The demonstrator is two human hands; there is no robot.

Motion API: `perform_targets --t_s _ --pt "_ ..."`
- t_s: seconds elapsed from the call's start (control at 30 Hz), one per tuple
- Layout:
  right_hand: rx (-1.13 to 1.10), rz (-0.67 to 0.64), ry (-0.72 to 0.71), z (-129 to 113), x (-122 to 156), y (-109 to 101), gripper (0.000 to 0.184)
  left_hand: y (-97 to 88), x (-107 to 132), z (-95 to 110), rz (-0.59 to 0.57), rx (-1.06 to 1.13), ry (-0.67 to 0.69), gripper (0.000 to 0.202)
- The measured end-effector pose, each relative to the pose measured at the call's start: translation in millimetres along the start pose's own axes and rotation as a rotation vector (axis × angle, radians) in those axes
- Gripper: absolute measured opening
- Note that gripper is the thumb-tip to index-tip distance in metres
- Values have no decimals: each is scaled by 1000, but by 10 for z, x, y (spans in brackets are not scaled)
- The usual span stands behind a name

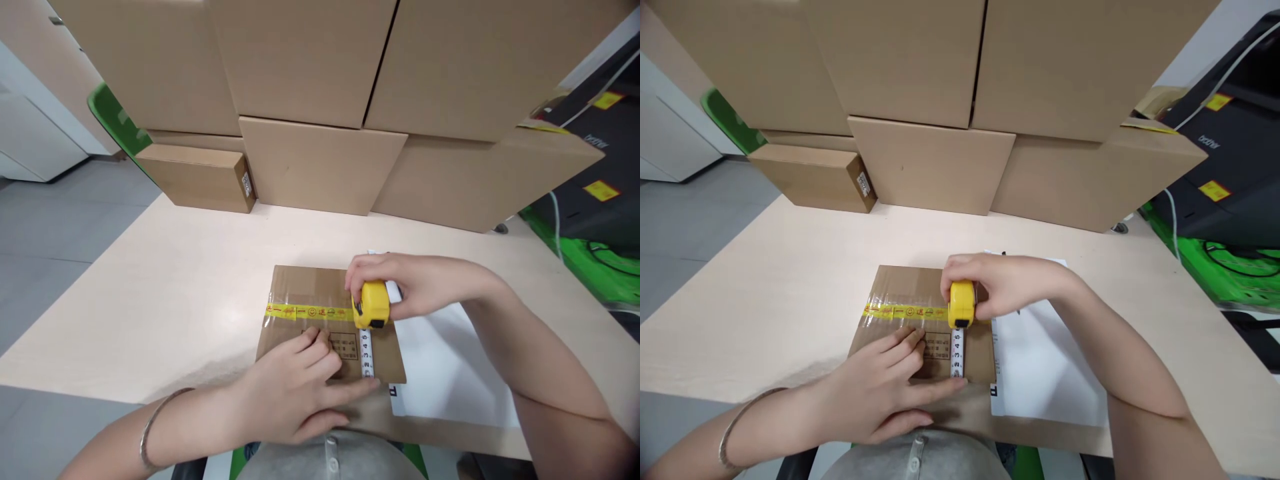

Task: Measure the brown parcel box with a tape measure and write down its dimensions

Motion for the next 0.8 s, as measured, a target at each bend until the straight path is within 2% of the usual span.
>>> perform_targets --t_s 0.13,0.23,0.47,0.8 --pt "58 68 58 267 -103 -381 38 -1 -3 24 25 -25 8 52" --pt "7 82 106 473 -195 -535 39 -9 -1 26 35 -42 9 52" --pt "-48 62 104 703 -342 -495 38 20 12 22 30 -56 11 55" --pt "-44 41 132 757 -388 -474 39 -13 9 5 62 -47 4 53"
Point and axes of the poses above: each hand's wrist, its own x-axis away from the middle knuckle, its own y-axis out of the palm, z = x × y, the point moved 9 cm from there along -x, towards the middle knuckle, and after that the axes turned 2 degrees about -x, right-handed, at the moved point
